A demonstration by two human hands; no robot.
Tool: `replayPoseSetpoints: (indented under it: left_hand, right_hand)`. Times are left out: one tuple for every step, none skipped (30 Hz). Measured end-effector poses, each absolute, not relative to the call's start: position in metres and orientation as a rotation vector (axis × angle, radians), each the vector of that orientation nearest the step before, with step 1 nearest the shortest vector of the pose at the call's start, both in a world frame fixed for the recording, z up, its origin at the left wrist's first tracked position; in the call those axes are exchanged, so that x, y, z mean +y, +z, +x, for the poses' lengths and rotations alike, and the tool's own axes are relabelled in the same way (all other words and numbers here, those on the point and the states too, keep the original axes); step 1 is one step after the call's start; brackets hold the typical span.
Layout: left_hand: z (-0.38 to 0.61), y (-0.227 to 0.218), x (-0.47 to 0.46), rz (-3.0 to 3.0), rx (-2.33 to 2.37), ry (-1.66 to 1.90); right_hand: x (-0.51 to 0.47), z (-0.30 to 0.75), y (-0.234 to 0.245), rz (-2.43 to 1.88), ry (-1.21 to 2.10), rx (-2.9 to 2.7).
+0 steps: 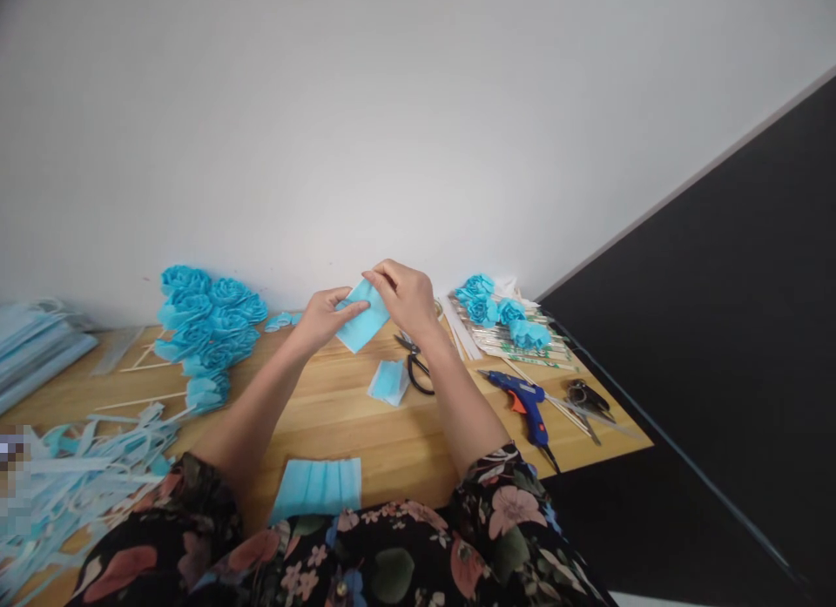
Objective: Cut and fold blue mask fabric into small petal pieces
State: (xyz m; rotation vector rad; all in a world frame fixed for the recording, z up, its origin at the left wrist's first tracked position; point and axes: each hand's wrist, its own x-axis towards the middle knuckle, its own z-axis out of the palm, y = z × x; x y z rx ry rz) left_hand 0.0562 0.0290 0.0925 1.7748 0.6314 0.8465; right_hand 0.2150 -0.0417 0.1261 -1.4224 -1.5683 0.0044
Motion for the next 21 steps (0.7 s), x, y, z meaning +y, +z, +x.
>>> replayPoseSetpoints:
  left_hand:
    - [0.055,0.093,0.030,1.779,0.634,0.830]
    - [0.054,0.094,0.030,1.781,0.630,0.816]
    - [0.053,0.094,0.030,1.784,0.624,0.803]
    - [0.053,0.095,0.031,1.789,0.618,0.793]
    - [0.052,0.096,0.031,1.799,0.614,0.784]
    - [0.052,0.096,0.031,1.811,0.611,0.778]
    - [0.051,0.096,0.032,1.823,0.609,0.775]
    - [0.051,0.096,0.032,1.836,0.603,0.769]
    - [0.051,0.095,0.033,1.845,0.596,0.766]
    - [0.051,0.093,0.034,1.854,0.587,0.760]
    - [0.051,0.091,0.036,1.863,0.578,0.751]
    - [0.051,0.090,0.037,1.871,0.569,0.737]
    - [0.051,0.088,0.038,1.878,0.555,0.715]
    - [0.051,0.087,0.040,1.889,0.537,0.690]
    - [0.050,0.087,0.041,1.902,0.519,0.674]
    - [0.049,0.089,0.041,1.914,0.503,0.674]
    - [0.047,0.091,0.041,1.924,0.491,0.695]
    - [0.045,0.094,0.041,1.931,0.484,0.735]
    - [0.043,0.098,0.041,1.931,0.484,0.790]
    - [0.041,0.102,0.040,1.928,0.488,0.842]
    - [0.039,0.106,0.039,1.926,0.496,0.885]
  right_hand:
    - [-0.043,0.217,0.127,-1.428,-0.038,-1.567]
    - [-0.044,0.220,0.127,-1.433,-0.072,-1.561]
    - [-0.045,0.223,0.128,-1.437,-0.099,-1.553]
    - [-0.046,0.226,0.129,-1.440,-0.118,-1.545]
    - [-0.047,0.228,0.130,-1.442,-0.134,-1.535]
    - [-0.049,0.231,0.130,-1.441,-0.149,-1.522]
    - [-0.050,0.233,0.131,-1.438,-0.166,-1.505]
    - [-0.051,0.235,0.132,-1.436,-0.182,-1.487]
    - [-0.052,0.237,0.134,-1.437,-0.197,-1.467]
    - [-0.053,0.240,0.135,-1.441,-0.211,-1.450]
    - [-0.054,0.241,0.136,-1.450,-0.220,-1.436]
    - [-0.055,0.243,0.137,-1.460,-0.226,-1.428]
    - [-0.055,0.244,0.137,-1.467,-0.230,-1.427]
    - [-0.056,0.245,0.138,-1.473,-0.230,-1.431]
    - [-0.056,0.246,0.138,-1.476,-0.229,-1.440]
    - [-0.056,0.245,0.137,-1.479,-0.225,-1.457]
    - [-0.055,0.244,0.137,-1.483,-0.216,-1.482]
    - [-0.055,0.242,0.136,-1.490,-0.202,-1.515]
    - [-0.054,0.239,0.135,-1.498,-0.180,-1.555]
    - [-0.052,0.236,0.134,-1.504,-0.151,-1.599]
    - [-0.051,0.232,0.133,-1.507,-0.119,-1.642]
